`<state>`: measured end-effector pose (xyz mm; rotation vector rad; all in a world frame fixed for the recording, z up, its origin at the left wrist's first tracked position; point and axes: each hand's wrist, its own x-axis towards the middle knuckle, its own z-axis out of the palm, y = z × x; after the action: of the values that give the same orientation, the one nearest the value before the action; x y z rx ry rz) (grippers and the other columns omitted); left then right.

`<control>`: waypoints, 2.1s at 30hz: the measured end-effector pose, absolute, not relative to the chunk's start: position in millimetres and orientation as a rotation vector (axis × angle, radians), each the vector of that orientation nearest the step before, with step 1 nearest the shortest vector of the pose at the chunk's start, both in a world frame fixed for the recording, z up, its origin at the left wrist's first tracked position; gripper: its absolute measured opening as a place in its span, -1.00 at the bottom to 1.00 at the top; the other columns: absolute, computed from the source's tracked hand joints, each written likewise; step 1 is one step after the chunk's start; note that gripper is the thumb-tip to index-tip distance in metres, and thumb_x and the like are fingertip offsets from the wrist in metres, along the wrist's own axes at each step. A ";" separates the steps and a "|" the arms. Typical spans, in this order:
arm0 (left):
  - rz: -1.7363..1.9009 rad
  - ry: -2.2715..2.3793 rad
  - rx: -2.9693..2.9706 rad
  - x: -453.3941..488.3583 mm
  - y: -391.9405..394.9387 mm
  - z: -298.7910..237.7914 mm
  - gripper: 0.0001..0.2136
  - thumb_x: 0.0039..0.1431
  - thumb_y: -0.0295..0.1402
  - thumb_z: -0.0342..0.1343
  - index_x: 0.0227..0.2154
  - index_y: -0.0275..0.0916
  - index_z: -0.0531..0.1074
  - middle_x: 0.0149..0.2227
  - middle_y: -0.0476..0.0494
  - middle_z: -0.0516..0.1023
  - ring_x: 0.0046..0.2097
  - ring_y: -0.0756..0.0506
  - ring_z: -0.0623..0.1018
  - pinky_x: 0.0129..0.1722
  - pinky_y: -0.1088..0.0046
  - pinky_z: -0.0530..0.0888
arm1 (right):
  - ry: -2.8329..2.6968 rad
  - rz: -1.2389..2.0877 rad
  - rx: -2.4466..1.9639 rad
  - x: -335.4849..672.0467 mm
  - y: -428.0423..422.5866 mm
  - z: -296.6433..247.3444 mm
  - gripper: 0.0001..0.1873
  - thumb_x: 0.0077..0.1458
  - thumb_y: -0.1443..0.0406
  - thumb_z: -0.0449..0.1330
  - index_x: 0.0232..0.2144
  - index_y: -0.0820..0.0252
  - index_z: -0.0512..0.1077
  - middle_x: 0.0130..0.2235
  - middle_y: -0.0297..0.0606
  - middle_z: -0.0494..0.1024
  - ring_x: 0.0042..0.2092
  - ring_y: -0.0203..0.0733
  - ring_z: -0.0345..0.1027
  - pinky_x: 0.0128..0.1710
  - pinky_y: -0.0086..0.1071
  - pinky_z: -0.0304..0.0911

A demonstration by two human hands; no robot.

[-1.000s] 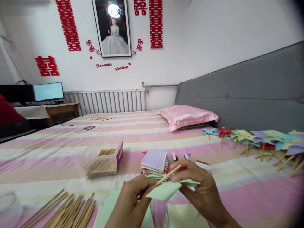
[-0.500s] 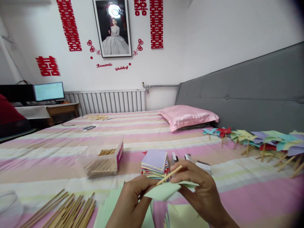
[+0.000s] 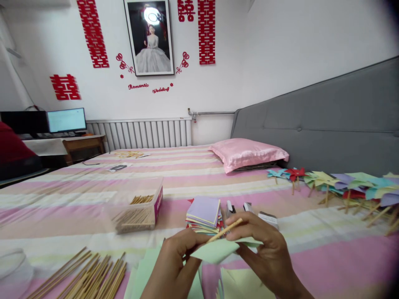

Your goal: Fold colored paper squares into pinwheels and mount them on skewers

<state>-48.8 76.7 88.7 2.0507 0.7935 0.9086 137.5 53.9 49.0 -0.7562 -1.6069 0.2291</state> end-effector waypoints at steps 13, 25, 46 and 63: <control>0.928 0.768 2.037 -50.9 75.8 85.2 -0.70 0.08 -0.56 0.01 -0.24 -0.10 0.54 -0.31 -0.02 0.60 -0.26 -0.06 0.50 -0.25 0.50 0.35 | -1.594 0.236 -0.739 136.1 53.6 50.3 -0.79 -0.06 0.48 0.25 -0.38 0.07 0.48 -0.29 -0.28 0.50 -0.24 -0.20 0.41 -0.26 -0.40 0.32; 0.978 0.785 2.111 -52.3 76.6 83.9 -0.70 -0.01 -0.65 0.02 -0.36 -0.14 0.55 -0.38 -0.02 0.58 -0.29 -0.04 0.50 -0.27 0.54 0.35 | -1.585 0.223 -0.749 135.5 53.6 48.4 -0.77 -0.08 0.50 0.25 -0.39 0.08 0.45 -0.29 -0.29 0.51 -0.23 -0.20 0.41 -0.25 -0.39 0.30; 0.894 0.788 2.172 -49.3 77.9 84.0 -0.72 0.08 -0.51 0.04 -0.22 -0.07 0.54 -0.36 -0.06 0.60 -0.31 -0.06 0.50 -0.30 0.53 0.34 | -1.438 0.256 -0.840 132.3 53.8 42.9 -0.78 -0.04 0.44 0.22 -0.38 0.08 0.28 -0.39 -0.34 0.47 -0.32 -0.21 0.39 -0.35 -0.40 0.32; 0.784 1.083 2.308 -51.7 94.3 63.9 -0.75 0.17 -0.40 -0.11 -0.34 -0.18 0.50 -0.43 -0.05 0.53 -0.39 -0.05 0.42 -0.38 0.51 0.28 | -1.103 0.632 -1.102 149.7 69.6 43.6 -0.65 -0.16 0.22 0.27 -0.27 0.15 0.30 -0.43 -0.28 0.52 -0.38 -0.18 0.30 -0.39 -0.38 0.21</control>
<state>-51.7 94.3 63.9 2.3082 1.0828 0.7841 149.7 69.6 43.6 -1.1019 -1.1030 0.6322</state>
